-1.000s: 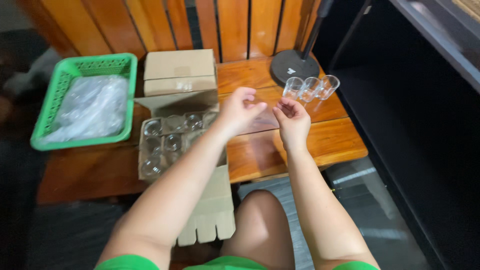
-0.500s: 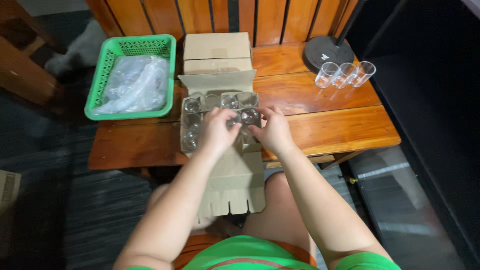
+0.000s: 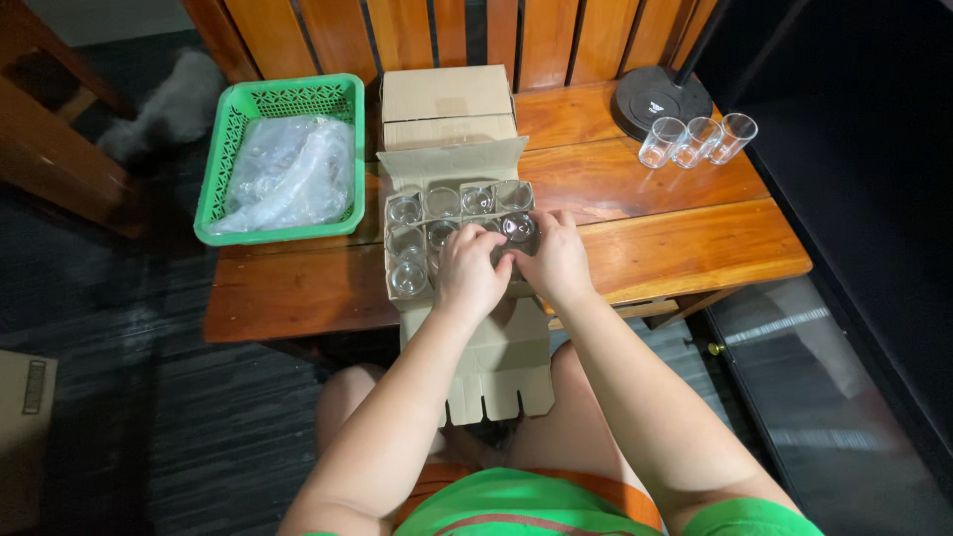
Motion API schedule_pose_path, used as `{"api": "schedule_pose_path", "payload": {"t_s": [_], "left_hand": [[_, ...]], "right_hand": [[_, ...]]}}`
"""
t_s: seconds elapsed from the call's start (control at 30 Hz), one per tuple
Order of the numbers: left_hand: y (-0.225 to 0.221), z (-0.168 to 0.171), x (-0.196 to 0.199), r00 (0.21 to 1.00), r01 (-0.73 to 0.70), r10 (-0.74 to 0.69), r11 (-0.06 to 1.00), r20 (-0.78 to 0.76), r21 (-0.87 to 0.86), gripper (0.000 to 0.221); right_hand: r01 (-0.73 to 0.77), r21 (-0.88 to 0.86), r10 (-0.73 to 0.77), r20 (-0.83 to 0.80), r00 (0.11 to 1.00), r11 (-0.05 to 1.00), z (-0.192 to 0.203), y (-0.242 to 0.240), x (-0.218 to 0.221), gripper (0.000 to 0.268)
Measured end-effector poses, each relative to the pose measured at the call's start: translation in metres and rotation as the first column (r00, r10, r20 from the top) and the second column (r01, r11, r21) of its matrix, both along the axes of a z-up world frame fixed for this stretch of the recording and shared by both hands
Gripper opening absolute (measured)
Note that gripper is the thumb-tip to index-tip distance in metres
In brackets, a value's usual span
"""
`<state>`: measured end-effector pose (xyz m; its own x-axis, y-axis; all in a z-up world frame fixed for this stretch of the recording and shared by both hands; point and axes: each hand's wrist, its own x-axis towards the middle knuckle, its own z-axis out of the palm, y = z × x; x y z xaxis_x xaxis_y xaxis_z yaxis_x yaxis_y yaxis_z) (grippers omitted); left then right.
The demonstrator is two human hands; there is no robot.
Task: The person opens a cardboard box and removes several small glass cups one by one, placing them on a wooden surface next to each other.
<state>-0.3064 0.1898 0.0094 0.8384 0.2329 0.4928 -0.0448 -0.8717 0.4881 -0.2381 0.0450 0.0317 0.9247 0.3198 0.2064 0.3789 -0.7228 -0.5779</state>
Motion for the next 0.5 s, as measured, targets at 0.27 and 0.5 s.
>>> {"api": "schedule_pose_path", "payload": {"t_s": [0.27,0.5], "left_hand": [[-0.003,0.002,0.001,1.000,-0.011,0.012,1.000,0.024,-0.027,0.018],[-0.006,-0.001,-0.001,0.998,-0.024,0.024,1.000,0.062,-0.014,0.011]], "right_hand": [[0.027,0.000,-0.027,0.010,1.000,1.000,-0.009,0.004,0.003,0.066],[0.017,0.179,-0.022,0.026,0.999,0.984,-0.018,0.000,0.010,0.060]]}}
